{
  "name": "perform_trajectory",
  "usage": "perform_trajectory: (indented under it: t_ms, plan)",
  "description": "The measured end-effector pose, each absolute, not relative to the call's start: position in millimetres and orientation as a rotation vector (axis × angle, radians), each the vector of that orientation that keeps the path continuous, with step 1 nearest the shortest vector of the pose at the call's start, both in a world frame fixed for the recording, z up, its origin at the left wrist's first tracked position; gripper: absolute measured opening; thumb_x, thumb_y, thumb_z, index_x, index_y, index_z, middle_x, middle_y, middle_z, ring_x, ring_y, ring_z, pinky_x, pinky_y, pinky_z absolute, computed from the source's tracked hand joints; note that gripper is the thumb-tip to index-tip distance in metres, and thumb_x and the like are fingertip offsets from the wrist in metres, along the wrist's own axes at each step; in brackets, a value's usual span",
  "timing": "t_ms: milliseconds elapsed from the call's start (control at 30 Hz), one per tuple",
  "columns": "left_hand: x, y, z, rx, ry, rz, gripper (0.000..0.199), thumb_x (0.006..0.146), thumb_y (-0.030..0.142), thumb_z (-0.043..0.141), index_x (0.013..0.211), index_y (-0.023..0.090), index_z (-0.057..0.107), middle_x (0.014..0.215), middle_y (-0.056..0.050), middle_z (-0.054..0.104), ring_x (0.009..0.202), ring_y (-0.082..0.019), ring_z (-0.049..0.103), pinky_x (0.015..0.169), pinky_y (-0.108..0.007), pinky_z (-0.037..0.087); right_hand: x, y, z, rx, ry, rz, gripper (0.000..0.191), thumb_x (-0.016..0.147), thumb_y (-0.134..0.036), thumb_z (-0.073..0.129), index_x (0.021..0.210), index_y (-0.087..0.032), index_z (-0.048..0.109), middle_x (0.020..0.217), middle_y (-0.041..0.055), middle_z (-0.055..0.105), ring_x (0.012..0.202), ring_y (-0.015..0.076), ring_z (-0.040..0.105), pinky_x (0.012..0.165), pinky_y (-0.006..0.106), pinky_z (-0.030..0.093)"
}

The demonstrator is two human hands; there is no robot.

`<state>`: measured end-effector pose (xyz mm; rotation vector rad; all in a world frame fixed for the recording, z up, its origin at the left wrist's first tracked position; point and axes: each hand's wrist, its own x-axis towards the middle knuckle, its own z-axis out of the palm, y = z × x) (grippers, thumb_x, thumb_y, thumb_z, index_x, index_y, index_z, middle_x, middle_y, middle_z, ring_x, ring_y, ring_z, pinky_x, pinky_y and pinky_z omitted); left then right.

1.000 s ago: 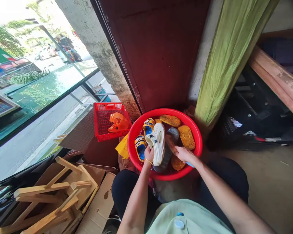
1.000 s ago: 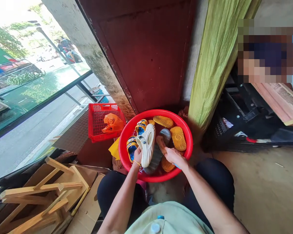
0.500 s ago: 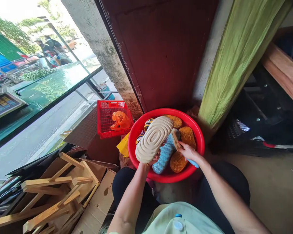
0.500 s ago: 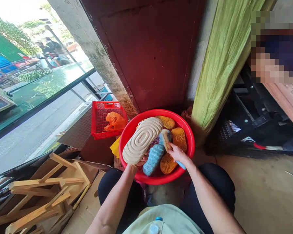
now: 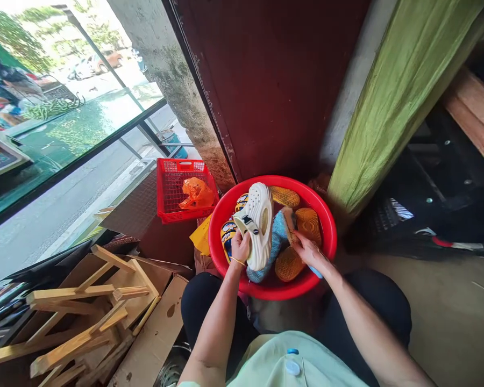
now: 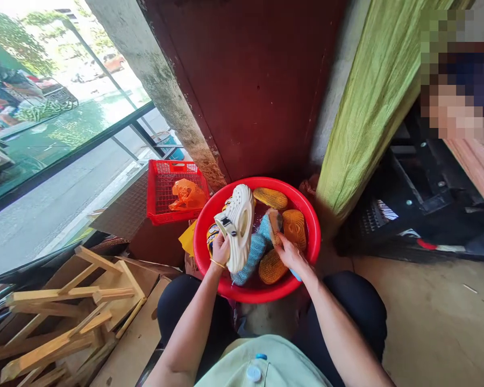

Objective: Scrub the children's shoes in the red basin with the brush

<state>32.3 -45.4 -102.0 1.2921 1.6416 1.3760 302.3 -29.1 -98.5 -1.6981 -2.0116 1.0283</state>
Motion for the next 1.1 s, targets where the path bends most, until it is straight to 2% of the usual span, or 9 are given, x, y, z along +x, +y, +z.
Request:
perform_trajectory:
  t_ms: [100,200,300,500,633,767,833,933,1100]
  plan:
    - [24.6,-48.9,-106.2,1.348,1.893,1.316,0.031,0.094,0.044,0.052,0.103,0.02,0.069,0.092,-0.007,0.073,0.085,-0.023,0.067,0.082,-0.036,0.052,304.4,-26.4,-103.6,-1.79,-2.01,0.925,0.059,0.101,-0.028,0.05,0.158,-0.017,0.041,0.129,0.013,0.072,0.11,0.0262,0.072,0.096,0.035,0.055]
    - [19.1,-50.9,-111.3,1.473,2.035,1.153,0.028,0.09,0.034,0.058,0.112,0.022,0.069,0.093,-0.007,0.073,0.088,-0.025,0.067,0.085,-0.039,0.051,309.0,-27.6,-106.7,-1.852,-2.107,0.822,0.06,0.099,-0.027,0.052,0.158,-0.018,0.041,0.128,0.014,0.073,0.112,0.0274,0.072,0.099,0.036,0.054]
    - [23.3,-52.1,-114.8,1.568,2.031,1.101,0.04,0.086,0.029,0.062,0.125,0.021,0.064,0.103,-0.01,0.073,0.1,-0.028,0.066,0.093,-0.044,0.051,313.3,-31.5,-106.4,-1.845,-2.242,0.774,0.063,0.098,-0.027,0.054,0.159,-0.02,0.041,0.122,0.0137,0.075,0.109,0.0282,0.073,0.097,0.036,0.055]
    - [44.2,-60.2,-103.7,1.732,1.959,1.265,0.05,0.091,0.038,0.062,0.138,0.021,0.056,0.134,-0.016,0.063,0.126,-0.031,0.058,0.109,-0.049,0.044,314.8,-36.8,-100.2,-1.795,-2.371,0.776,0.064,0.098,-0.025,0.053,0.16,-0.02,0.039,0.127,0.0141,0.074,0.111,0.0279,0.072,0.098,0.037,0.054]
    - [48.2,-68.0,-89.2,1.853,1.933,1.387,0.034,0.096,0.035,0.058,0.127,0.023,0.063,0.122,-0.012,0.07,0.123,-0.028,0.059,0.112,-0.048,0.04,313.0,-38.6,-96.7,-1.813,-2.379,0.78,0.063,0.098,-0.026,0.053,0.16,-0.022,0.04,0.125,0.0133,0.075,0.11,0.028,0.073,0.095,0.036,0.054]
    - [49.6,-76.6,-82.3,1.862,1.905,1.406,0.027,0.098,0.03,0.053,0.12,0.023,0.067,0.097,-0.009,0.075,0.102,-0.025,0.067,0.105,-0.047,0.044,311.7,-39.8,-95.9,-1.826,-2.381,0.767,0.062,0.099,-0.028,0.053,0.159,-0.028,0.04,0.125,0.0108,0.075,0.109,0.0279,0.073,0.092,0.035,0.055]
    - [50.9,-79.7,-82.0,1.844,1.874,1.413,0.032,0.099,0.03,0.05,0.127,0.023,0.063,0.105,-0.01,0.074,0.1,-0.024,0.068,0.1,-0.044,0.049,311.1,-40.0,-96.0,-1.842,-2.393,0.749,0.062,0.099,-0.029,0.053,0.16,-0.03,0.039,0.122,0.0106,0.076,0.107,0.0282,0.074,0.09,0.035,0.055]
    - [51.7,-80.5,-82.7,1.864,1.911,1.407,0.036,0.099,0.031,0.051,0.133,0.021,0.059,0.127,-0.015,0.068,0.118,-0.027,0.063,0.104,-0.045,0.047,310.1,-40.0,-96.7,-1.876,-2.424,0.716,0.065,0.099,-0.029,0.053,0.161,-0.028,0.035,0.116,0.0118,0.078,0.103,0.0289,0.075,0.086,0.035,0.055]
    - [50.3,-77.1,-84.7,1.946,1.962,1.312,0.033,0.097,0.028,0.052,0.128,0.023,0.062,0.125,-0.013,0.069,0.126,-0.029,0.059,0.113,-0.049,0.039,309.2,-41.0,-99.5,-1.895,-2.429,0.692,0.065,0.1,-0.029,0.051,0.162,-0.025,0.033,0.109,0.013,0.079,0.101,0.0289,0.075,0.087,0.037,0.056]
